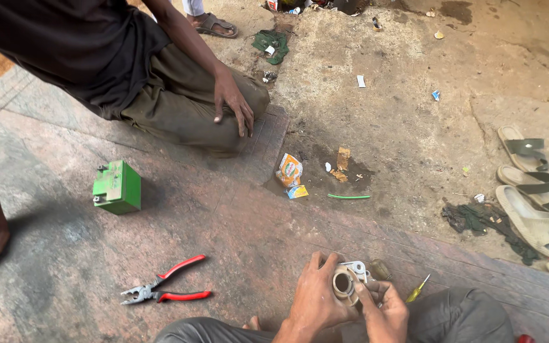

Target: The person sits on the ground holding a cast metal housing and scrapes its mounting surface and bore with a small hand tool, working around the rim and inside the opening. They set the tool down and continue scraping by hand, then pick up a screwdriver near the end.

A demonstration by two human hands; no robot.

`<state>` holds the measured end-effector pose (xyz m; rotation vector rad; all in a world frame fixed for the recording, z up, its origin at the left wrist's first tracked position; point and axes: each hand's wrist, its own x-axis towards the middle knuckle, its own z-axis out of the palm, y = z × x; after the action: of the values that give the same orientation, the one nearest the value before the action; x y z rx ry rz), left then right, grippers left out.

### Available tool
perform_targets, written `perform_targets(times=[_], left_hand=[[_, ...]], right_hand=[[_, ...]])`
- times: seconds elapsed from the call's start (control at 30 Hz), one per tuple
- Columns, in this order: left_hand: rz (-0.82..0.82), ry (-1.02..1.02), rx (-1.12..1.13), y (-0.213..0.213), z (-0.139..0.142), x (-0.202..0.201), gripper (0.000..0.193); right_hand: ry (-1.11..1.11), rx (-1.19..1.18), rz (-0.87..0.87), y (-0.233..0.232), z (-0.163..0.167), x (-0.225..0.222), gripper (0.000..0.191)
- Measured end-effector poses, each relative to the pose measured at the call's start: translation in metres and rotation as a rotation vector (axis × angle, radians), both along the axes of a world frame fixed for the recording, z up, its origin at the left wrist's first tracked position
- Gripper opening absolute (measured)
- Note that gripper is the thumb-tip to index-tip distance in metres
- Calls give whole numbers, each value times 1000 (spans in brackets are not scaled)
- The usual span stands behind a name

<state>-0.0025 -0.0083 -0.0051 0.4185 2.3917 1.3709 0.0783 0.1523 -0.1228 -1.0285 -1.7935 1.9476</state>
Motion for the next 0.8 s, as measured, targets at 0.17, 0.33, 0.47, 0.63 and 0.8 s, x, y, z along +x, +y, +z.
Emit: perform_targets(times=[0.17, 0.33, 0.47, 0.63, 0.8], left_hand=[[-16, 120, -5, 0, 0, -3, 79], [-18, 39, 32, 0, 6, -3, 74], [-31, -2, -32, 3, 15, -8, 71], [-61, 6, -24, 4, 21, -11, 71], [-40, 23, 11, 5, 22, -11, 75]], right_hand=[[-57, 9, 44, -13, 15, 16, 18], [57, -108, -25, -21, 44, 11, 15], [-27, 21, 26, -32, 64, 16, 7], [1, 46, 22, -29, 67, 9, 8], [-66, 101, 10, -27, 64, 8, 9]])
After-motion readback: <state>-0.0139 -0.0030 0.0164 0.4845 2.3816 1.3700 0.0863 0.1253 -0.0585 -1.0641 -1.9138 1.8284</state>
